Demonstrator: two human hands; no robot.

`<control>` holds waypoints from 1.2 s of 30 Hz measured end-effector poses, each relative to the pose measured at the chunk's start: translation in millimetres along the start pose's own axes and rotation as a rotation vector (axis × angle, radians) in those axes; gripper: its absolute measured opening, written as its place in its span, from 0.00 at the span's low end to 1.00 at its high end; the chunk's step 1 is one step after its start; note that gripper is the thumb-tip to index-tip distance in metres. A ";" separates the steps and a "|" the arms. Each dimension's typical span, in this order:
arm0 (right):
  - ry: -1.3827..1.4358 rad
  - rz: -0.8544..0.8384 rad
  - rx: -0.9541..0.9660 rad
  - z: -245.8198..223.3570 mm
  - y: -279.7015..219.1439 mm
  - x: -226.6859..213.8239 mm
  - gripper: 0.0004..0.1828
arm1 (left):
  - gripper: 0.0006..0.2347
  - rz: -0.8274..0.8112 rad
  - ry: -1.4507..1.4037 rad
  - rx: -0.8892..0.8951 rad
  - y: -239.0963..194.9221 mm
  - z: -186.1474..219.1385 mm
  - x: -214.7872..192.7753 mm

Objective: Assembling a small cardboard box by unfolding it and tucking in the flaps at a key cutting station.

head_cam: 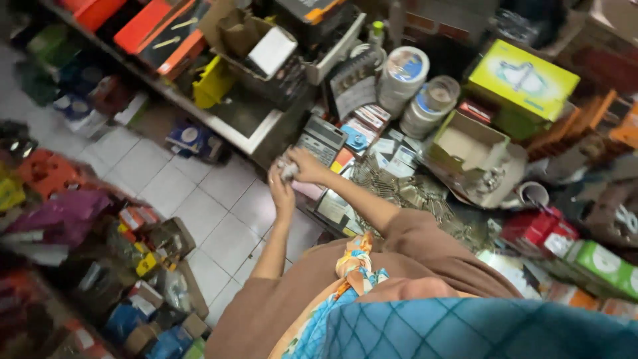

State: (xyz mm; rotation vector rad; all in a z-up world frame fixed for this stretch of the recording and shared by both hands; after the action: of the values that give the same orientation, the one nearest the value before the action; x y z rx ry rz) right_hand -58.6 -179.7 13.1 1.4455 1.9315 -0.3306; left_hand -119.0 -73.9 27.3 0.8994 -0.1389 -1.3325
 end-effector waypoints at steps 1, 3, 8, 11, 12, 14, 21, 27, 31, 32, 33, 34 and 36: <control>-0.003 0.021 0.019 -6.8 -26.2 -20.7 0.22 | 0.16 -0.021 -0.016 0.011 -24.2 -2.9 17.3; 0.257 -0.050 0.068 -23.3 -83.1 -52.9 0.23 | 0.19 -0.260 -0.126 -0.335 -84.6 -30.4 65.3; 0.078 0.150 0.640 50.8 -212.7 -75.5 0.21 | 0.12 -0.748 -0.251 -0.251 -124.0 44.8 158.9; 0.002 0.200 1.011 113.6 -297.0 -75.4 0.20 | 0.06 -0.949 -0.322 -0.143 -141.2 99.2 201.3; 0.010 0.219 1.120 139.1 -326.6 -68.8 0.21 | 0.06 -0.984 -0.368 -0.064 -145.9 119.2 210.9; -0.031 0.352 1.127 128.3 -368.6 -87.3 0.17 | 0.10 -1.112 -0.468 -0.094 -170.4 147.0 234.4; -0.209 0.735 1.194 56.6 -515.3 -141.2 0.15 | 0.28 -1.658 -0.696 0.205 -251.4 249.5 261.3; 0.104 1.474 1.293 50.2 -708.4 -98.4 0.23 | 0.33 -1.575 -1.061 0.488 -271.4 296.9 255.9; 0.165 1.797 1.370 21.3 -748.0 -118.2 0.32 | 0.25 -1.681 -0.902 0.497 -301.8 261.6 273.4; 0.131 1.737 1.419 23.9 -746.3 -128.5 0.31 | 0.22 -1.732 -0.846 0.465 -305.8 259.2 276.3; 0.096 1.675 1.466 26.0 -743.9 -138.4 0.29 | 0.19 -1.782 -0.789 0.432 -309.3 256.2 278.5; 0.095 1.663 1.451 49.4 -758.2 -124.9 0.29 | 0.19 -1.765 -0.784 0.427 -307.6 260.3 275.8; -0.051 1.290 1.721 105.1 -782.5 -97.2 0.27 | 0.16 -1.826 -0.745 0.297 -309.2 262.3 271.7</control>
State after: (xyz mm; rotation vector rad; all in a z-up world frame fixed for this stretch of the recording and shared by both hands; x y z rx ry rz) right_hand -723.4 -583.7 -152.8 3.1157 -0.1283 -1.4338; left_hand -430.7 -427.5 -99.6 0.5789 -0.0551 -3.3999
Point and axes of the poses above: each hand's wrist, its own y-axis towards the middle knuckle, its own x-axis out of the palm, z = x × y, the point moved 7 cm from there along y, towards the middle knuckle, and after that the axes turned 5 degrees about x, right-handed, at the moved point
